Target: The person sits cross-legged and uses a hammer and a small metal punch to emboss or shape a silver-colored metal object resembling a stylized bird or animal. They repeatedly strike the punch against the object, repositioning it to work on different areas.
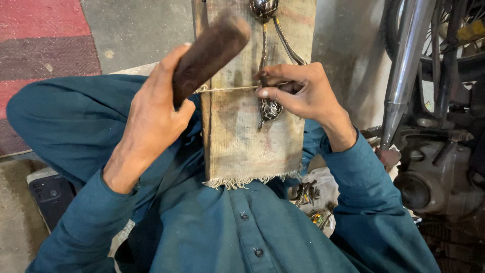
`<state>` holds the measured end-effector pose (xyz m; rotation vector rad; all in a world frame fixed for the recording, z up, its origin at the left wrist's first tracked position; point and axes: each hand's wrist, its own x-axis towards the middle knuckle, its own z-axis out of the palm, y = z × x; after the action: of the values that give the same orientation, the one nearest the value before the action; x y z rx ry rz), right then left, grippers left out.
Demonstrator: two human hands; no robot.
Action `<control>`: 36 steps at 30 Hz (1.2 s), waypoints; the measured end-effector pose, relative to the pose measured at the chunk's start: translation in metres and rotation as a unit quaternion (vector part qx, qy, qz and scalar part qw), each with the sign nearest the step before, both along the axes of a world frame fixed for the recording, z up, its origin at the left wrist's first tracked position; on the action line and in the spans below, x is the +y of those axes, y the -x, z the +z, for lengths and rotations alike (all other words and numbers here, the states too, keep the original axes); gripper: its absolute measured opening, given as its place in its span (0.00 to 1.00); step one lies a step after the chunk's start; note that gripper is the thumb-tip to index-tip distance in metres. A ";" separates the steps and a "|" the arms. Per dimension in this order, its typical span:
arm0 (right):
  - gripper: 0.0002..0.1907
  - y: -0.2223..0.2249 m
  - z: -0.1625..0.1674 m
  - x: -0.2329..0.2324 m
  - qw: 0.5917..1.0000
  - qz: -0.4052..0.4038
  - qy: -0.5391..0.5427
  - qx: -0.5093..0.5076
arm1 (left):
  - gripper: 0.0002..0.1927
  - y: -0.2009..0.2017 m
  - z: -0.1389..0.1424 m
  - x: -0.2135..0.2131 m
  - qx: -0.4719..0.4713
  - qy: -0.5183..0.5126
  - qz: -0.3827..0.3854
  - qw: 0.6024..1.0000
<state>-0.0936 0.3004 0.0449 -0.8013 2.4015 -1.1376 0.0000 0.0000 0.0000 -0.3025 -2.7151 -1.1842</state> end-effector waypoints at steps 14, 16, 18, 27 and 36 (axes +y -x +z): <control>0.12 0.012 0.008 -0.008 1.000 0.001 -0.027 -0.006 | 0.41 0.016 0.015 -0.001 0.019 -0.039 0.011 0.999; 0.12 0.014 0.009 -0.011 1.000 0.005 -0.031 0.001 | 0.40 0.018 0.016 -0.003 0.012 0.102 0.030 0.994; 0.15 0.015 0.010 -0.012 1.000 0.010 0.008 0.009 | 0.39 0.020 0.017 -0.003 0.028 -0.036 0.018 0.999; 0.11 0.021 0.016 -0.017 0.997 -0.007 -0.071 0.001 | 0.38 0.029 0.015 -0.009 0.027 0.035 0.029 0.999; 0.11 0.028 0.022 -0.023 0.999 0.010 0.030 -0.031 | 0.36 0.036 0.013 -0.012 0.039 -0.086 0.025 0.995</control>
<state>-0.1212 0.2778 0.0672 -0.7948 2.3134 -1.2143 -0.0358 -0.0119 0.0127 -0.2497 -2.5194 -1.3513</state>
